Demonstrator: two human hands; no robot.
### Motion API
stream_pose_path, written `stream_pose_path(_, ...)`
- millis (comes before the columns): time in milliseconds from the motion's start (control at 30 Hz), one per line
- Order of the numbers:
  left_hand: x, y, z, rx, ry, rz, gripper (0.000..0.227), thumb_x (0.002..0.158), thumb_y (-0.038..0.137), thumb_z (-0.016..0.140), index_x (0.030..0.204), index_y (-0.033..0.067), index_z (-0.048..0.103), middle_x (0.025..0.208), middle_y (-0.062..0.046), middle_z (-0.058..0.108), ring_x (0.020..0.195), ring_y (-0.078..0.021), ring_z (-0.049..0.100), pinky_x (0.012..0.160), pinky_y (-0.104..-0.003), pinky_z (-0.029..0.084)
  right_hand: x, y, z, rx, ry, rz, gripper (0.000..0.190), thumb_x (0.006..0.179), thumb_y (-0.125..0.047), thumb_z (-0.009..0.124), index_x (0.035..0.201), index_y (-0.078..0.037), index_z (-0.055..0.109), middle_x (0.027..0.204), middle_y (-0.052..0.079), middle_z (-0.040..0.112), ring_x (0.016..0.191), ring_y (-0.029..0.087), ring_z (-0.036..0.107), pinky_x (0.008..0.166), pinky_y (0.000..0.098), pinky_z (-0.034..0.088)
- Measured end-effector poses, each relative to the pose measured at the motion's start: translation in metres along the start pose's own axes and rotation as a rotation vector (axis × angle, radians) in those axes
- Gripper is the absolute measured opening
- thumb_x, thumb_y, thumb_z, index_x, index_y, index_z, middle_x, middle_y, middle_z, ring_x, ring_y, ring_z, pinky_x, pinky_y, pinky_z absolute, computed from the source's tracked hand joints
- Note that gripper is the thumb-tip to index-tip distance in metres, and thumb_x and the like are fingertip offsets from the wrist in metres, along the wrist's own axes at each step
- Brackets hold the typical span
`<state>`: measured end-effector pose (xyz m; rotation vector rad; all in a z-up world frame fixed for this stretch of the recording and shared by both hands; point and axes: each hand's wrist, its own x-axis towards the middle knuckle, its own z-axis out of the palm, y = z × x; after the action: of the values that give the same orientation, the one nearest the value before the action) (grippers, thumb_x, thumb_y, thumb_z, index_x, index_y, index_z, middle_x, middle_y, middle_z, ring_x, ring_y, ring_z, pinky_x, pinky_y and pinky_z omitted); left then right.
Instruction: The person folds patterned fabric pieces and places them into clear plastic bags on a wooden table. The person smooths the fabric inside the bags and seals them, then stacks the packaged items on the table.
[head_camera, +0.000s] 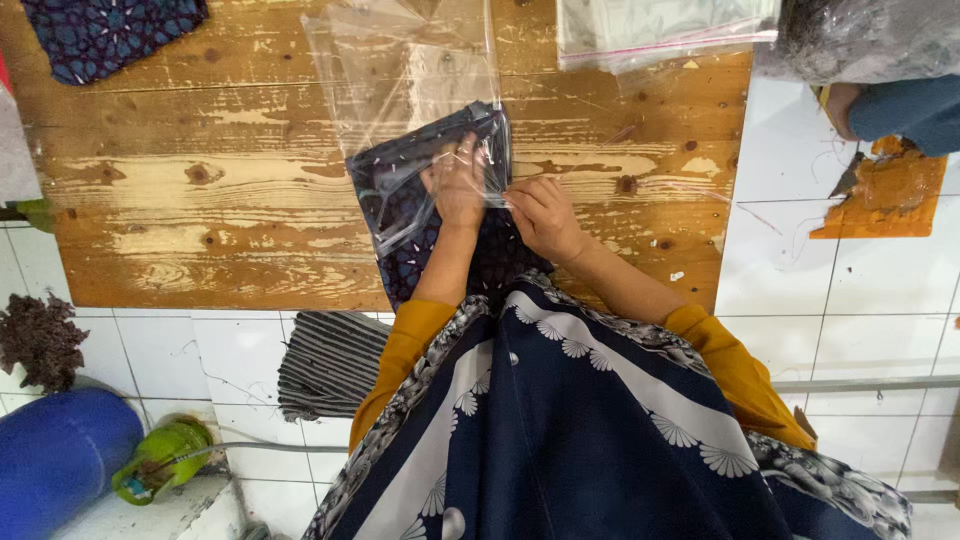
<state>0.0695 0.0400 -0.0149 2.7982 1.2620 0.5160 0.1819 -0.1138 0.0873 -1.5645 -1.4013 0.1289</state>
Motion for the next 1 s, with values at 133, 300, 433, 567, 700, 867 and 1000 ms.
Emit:
stream_pose_path(133,0.009,0.006,-0.013,-0.145,-0.196,-0.084,0.035,0.083,0.028,0.073,0.118,0.0227,0.072,0.109,-0.006,0.065,0.108,-0.0282,0.061,0.093,-0.049,0.039,-0.001,0.003,-0.002,0.023,-0.004,0.012,0.019,0.09,0.004,0.07,0.109,0.002,0.068,0.11,0.014,0.068,0.096,0.032,0.064,0.085,0.0417,0.052)
stream_pose_path(300,0.014,0.009,-0.024,-0.243,-0.102,-0.071,0.012,0.091,0.027,0.075,0.1,0.0194,0.075,0.101,-0.007,0.064,0.101,-0.0289,0.061,0.088,-0.047,0.044,-0.002,0.005,-0.003,0.016,0.005,0.014,0.018,0.09,0.001,0.073,0.107,0.001,0.069,0.107,0.013,0.067,0.094,0.032,0.063,0.083,0.0424,0.051)
stream_pose_path(433,0.014,0.018,-0.014,-0.571,0.008,-0.177,0.013,0.096,0.025,0.075,0.104,0.0152,0.073,0.102,-0.007,0.066,0.098,-0.0273,0.067,0.09,-0.043,0.054,0.001,0.005,-0.003,0.015,0.013,-0.008,0.018,0.09,0.001,0.072,0.108,0.0,0.069,0.108,0.013,0.068,0.095,0.032,0.063,0.084,0.0423,0.051)
stream_pose_path(567,0.007,0.017,-0.01,-0.983,-0.078,-0.226,0.026,0.102,0.014,0.063,0.128,0.0113,0.06,0.124,-0.011,0.066,0.115,-0.0284,0.067,0.103,-0.04,0.052,0.003,0.004,-0.004,0.006,0.012,0.012,0.019,0.091,0.002,0.072,0.109,0.001,0.069,0.109,0.013,0.068,0.096,0.032,0.063,0.086,0.043,0.05)
stream_pose_path(700,0.006,0.007,-0.019,-0.55,-0.147,0.179,0.037,0.105,0.019,0.059,0.142,0.0196,0.058,0.146,-0.011,0.059,0.139,-0.0291,0.053,0.121,-0.042,0.044,0.002,0.009,-0.008,-0.013,0.005,0.001,0.018,0.089,0.004,0.071,0.107,0.0,0.068,0.11,0.013,0.067,0.098,0.033,0.063,0.089,0.0436,0.05)
stream_pose_path(867,0.007,0.008,-0.023,-0.139,-0.392,0.219,0.056,0.099,0.034,0.051,0.153,0.0174,0.049,0.163,-0.01,0.037,0.153,-0.032,0.016,0.119,-0.061,0.009,-0.007,0.014,-0.004,-0.061,-0.02,0.008,0.019,0.088,0.004,0.071,0.106,0.001,0.068,0.109,0.014,0.068,0.097,0.033,0.063,0.088,0.0433,0.05)
stream_pose_path(1000,-0.035,0.007,-0.044,0.012,-0.369,0.295,0.068,0.094,0.034,0.058,0.152,0.0002,0.046,0.162,-0.02,0.033,0.151,-0.0335,0.016,0.117,-0.061,0.014,-0.017,0.01,-0.013,-0.127,-0.04,0.119,0.027,0.087,-0.003,0.066,0.113,0.001,0.07,0.111,0.017,0.07,0.103,0.033,0.067,0.092,0.0443,0.052)
